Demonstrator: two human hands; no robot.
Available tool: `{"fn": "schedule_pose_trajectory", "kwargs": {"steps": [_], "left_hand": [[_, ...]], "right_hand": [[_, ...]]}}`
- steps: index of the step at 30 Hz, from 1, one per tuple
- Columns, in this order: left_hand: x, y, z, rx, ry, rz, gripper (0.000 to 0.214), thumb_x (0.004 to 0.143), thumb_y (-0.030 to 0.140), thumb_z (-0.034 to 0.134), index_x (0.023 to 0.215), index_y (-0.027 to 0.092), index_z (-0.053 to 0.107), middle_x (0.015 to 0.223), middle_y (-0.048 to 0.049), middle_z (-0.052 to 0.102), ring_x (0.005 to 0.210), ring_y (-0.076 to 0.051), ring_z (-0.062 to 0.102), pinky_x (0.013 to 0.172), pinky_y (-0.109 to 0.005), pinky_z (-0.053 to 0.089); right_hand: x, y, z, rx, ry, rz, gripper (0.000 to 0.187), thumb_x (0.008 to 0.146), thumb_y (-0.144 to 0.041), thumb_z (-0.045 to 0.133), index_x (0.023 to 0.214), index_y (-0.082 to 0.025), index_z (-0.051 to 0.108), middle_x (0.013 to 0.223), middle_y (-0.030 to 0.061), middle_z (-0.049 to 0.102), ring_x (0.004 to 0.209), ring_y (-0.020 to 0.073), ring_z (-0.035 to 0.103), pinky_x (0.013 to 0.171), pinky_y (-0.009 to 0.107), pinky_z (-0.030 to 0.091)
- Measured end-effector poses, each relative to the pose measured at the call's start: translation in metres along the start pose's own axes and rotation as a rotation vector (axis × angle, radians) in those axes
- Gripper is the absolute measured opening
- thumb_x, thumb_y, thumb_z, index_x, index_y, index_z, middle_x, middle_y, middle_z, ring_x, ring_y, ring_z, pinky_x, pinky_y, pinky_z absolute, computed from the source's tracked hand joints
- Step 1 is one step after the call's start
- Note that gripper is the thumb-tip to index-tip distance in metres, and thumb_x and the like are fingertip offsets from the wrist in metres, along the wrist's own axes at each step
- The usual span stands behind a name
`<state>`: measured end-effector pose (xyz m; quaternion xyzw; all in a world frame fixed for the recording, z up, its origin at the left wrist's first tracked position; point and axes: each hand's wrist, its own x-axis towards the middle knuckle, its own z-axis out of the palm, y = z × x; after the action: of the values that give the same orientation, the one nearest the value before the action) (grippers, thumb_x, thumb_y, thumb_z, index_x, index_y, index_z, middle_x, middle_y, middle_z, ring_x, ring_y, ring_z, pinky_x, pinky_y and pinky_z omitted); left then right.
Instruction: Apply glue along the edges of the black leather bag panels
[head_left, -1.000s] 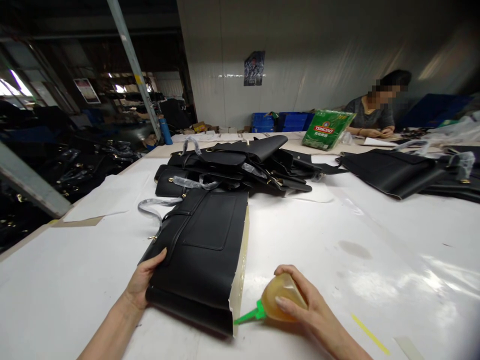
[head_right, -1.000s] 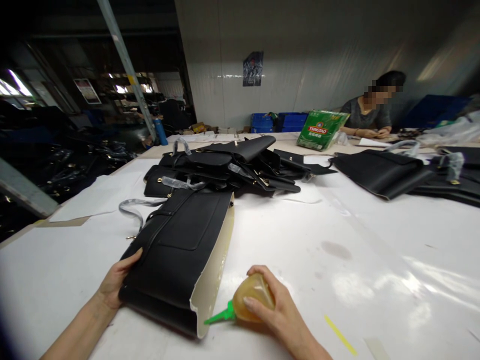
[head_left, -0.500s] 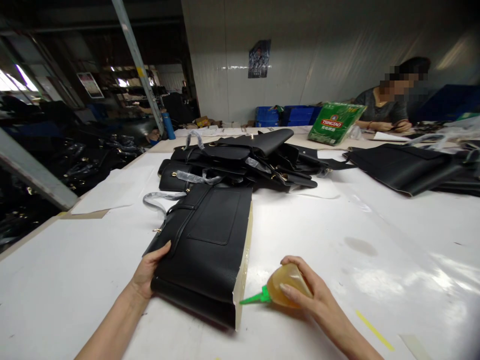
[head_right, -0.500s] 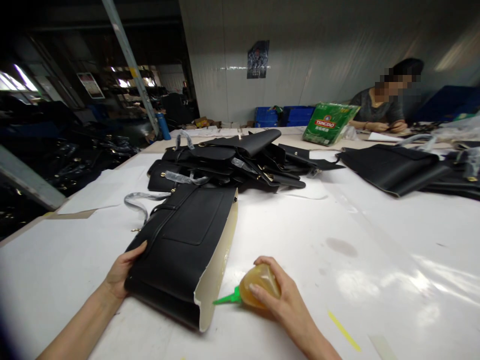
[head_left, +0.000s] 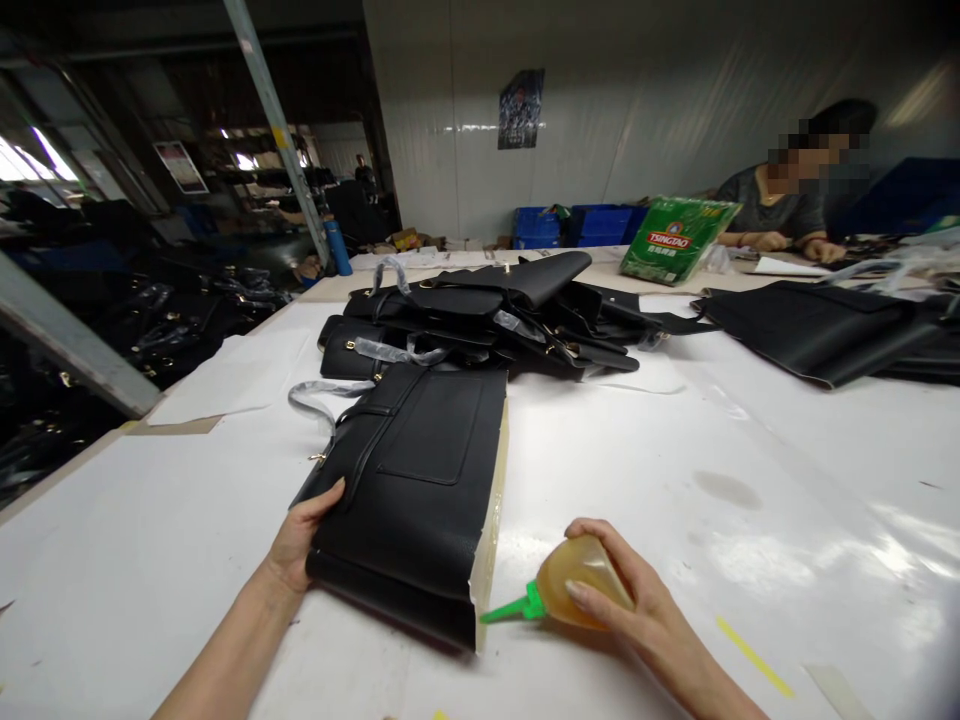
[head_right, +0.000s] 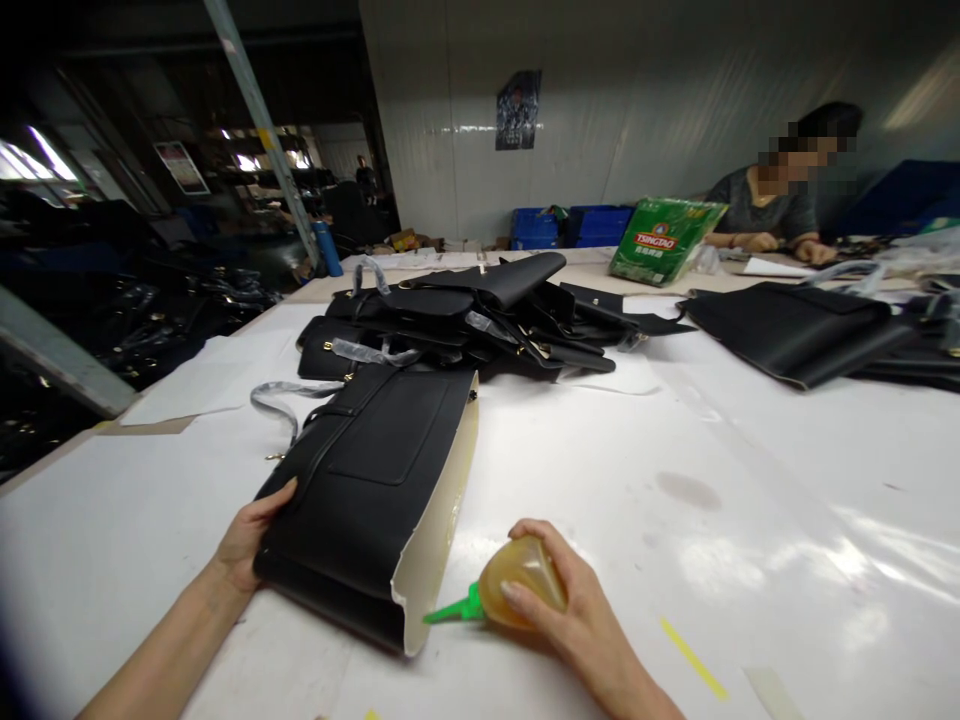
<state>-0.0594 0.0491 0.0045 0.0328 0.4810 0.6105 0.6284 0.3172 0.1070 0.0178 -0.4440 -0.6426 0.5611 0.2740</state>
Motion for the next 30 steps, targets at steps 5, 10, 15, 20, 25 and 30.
{"fn": "schedule_pose_trajectory", "kwargs": {"steps": [5,10,15,20,25,30], "left_hand": [[0.000,0.001,-0.001,-0.018,0.000,-0.022,0.044,0.084,0.018,0.056,0.126,0.005,0.055,0.085,-0.0201,0.073,0.082,-0.038,0.068,0.080,-0.053,0.056],[0.000,0.002,0.001,-0.006,0.010,-0.002,0.045,0.085,0.016,0.054,0.127,0.001,0.053,0.084,-0.0210,0.073,0.080,-0.038,0.068,0.079,-0.052,0.057],[0.001,0.001,0.000,-0.024,-0.001,-0.006,0.046,0.085,0.017,0.055,0.127,0.001,0.052,0.085,-0.0213,0.073,0.082,-0.039,0.068,0.079,-0.053,0.056],[0.003,0.001,-0.004,-0.071,0.027,-0.025,0.045,0.083,0.013,0.056,0.128,0.007,0.053,0.085,-0.0179,0.073,0.080,-0.037,0.068,0.082,-0.051,0.055],[0.002,0.000,-0.002,-0.018,0.028,0.027,0.042,0.083,0.012,0.056,0.124,0.006,0.057,0.083,-0.0174,0.074,0.081,-0.037,0.068,0.084,-0.051,0.055],[0.002,0.000,0.000,0.035,0.038,0.035,0.040,0.083,0.014,0.057,0.121,0.003,0.059,0.081,-0.0195,0.073,0.077,-0.038,0.069,0.080,-0.052,0.056]], "right_hand": [[0.005,0.006,0.000,-0.017,0.000,-0.007,0.040,0.079,-0.048,0.062,0.111,-0.029,0.047,0.100,0.0000,0.058,0.086,0.0220,0.059,0.077,0.030,0.045],[0.022,0.013,-0.001,-0.029,0.150,-0.030,0.042,0.080,-0.050,0.061,0.112,-0.029,0.045,0.106,0.0002,0.054,0.085,0.0201,0.058,0.078,0.030,0.044],[0.016,0.014,0.002,-0.020,0.130,-0.022,0.041,0.080,-0.048,0.062,0.112,-0.030,0.044,0.107,-0.0002,0.053,0.088,0.0205,0.057,0.078,0.030,0.043],[-0.002,0.011,0.008,0.059,-0.066,0.054,0.043,0.078,-0.048,0.061,0.112,-0.029,0.043,0.094,-0.0003,0.057,0.081,0.0219,0.057,0.074,0.031,0.045],[-0.003,0.006,0.009,0.049,0.068,0.093,0.045,0.075,-0.051,0.063,0.110,-0.030,0.044,0.093,-0.0004,0.057,0.080,0.0219,0.057,0.072,0.031,0.044],[-0.011,-0.010,0.015,0.332,-0.034,0.218,0.044,0.070,-0.049,0.068,0.103,-0.029,0.047,0.077,-0.0021,0.063,0.075,0.0225,0.060,0.065,0.030,0.044]]}}
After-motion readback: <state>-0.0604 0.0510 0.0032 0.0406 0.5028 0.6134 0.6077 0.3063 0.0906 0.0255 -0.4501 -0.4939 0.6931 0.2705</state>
